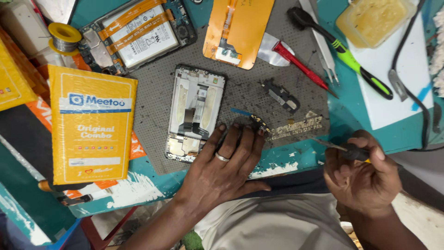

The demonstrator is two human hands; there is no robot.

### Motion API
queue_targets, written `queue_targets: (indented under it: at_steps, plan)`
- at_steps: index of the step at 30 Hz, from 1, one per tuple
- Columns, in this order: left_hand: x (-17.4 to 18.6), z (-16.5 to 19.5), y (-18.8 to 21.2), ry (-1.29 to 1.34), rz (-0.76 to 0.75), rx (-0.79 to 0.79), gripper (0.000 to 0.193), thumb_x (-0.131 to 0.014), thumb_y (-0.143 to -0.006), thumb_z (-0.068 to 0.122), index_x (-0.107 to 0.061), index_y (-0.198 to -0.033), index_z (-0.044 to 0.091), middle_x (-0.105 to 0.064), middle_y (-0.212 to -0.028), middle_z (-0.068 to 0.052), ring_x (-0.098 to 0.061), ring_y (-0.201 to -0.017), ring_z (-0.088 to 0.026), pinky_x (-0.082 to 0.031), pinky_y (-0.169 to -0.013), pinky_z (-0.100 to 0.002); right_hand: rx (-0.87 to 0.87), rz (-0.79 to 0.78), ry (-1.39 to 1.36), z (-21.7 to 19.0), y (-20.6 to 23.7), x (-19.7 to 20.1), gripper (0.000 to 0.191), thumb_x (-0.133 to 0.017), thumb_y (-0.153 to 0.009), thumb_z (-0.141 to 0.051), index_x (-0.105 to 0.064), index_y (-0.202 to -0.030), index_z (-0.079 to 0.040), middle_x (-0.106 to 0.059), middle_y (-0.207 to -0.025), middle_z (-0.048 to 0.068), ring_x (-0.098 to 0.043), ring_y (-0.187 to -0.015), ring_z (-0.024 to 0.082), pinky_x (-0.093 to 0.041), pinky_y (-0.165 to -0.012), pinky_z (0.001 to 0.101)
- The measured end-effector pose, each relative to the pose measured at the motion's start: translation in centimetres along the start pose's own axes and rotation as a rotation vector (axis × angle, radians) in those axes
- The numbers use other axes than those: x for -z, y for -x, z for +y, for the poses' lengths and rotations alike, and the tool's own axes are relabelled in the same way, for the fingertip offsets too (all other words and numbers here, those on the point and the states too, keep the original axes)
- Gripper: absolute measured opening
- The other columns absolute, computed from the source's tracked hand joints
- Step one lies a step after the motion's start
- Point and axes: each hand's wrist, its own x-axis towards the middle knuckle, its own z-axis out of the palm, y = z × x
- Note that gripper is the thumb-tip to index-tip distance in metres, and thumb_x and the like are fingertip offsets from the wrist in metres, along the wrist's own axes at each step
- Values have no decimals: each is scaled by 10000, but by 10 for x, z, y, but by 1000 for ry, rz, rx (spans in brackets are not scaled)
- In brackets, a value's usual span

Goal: The person repairs a disassembled smartphone on a workbench. They use a red screwdriver to work on the phone's frame, apply liquid from a brown bottle onto a small component, brush the part, and then hold and work on a small flex component with a screwdriver-like tool over the mat.

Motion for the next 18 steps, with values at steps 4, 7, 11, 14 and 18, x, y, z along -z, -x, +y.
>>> queue_targets:
  at_steps: [4, 7, 11, 14, 18]
  plan:
    - [5, 4, 1, -14, -87, 18, 1026, -565, -776, 794, -495, -1495, 65, -526, -1437, -179, -511, -1308, -330, -372, -1154, -487, 0, -27, -7, 1, 4, -1, 387, -455, -1193, -278, -660, -1283, 37, -684, -825, 155, -488, -683, 198, -401, -652, 281]
    - [5, 5, 2, -35, -87, 36, 1027, -584, -780, 787, -473, -1516, 80, -509, -1470, -193, -496, -1333, -344, -343, -1172, -489, 25, -81, -2, 3, 6, 1, 433, -463, -1168, -360, -667, -1271, 8, -693, -852, 168, -509, -672, 195, -417, -681, 301]
    - [0, 3, 5, -29, -71, 46, 998, -607, -818, 763, -465, -1529, 78, -493, -1502, -195, -474, -1367, -359, -322, -1193, -491, 98, -85, 66, 9, 7, 8, 361, -489, -1215, -343, -671, -1243, -33, -698, -869, 176, -571, -729, 212, -454, -660, 291]
    - [-2, 1, 7, -17, -70, 52, 977, -617, -827, 744, -464, -1530, 83, -489, -1500, -200, -466, -1373, -364, -320, -1193, -496, 145, -78, 148, 11, 5, 10, 270, -547, -1201, -270, -677, -1229, -35, -701, -864, 176, -599, -745, 206, -471, -649, 291]
    - [-4, -4, 8, 34, -49, 66, 964, -636, -836, 727, -465, -1541, 92, -463, -1540, -208, -443, -1406, -374, -309, -1203, -495, 234, -40, 388, 11, 0, -5, 243, -660, -1134, -230, -632, -1184, 6, -695, -814, 176, -626, -688, 223, -514, -616, 309]
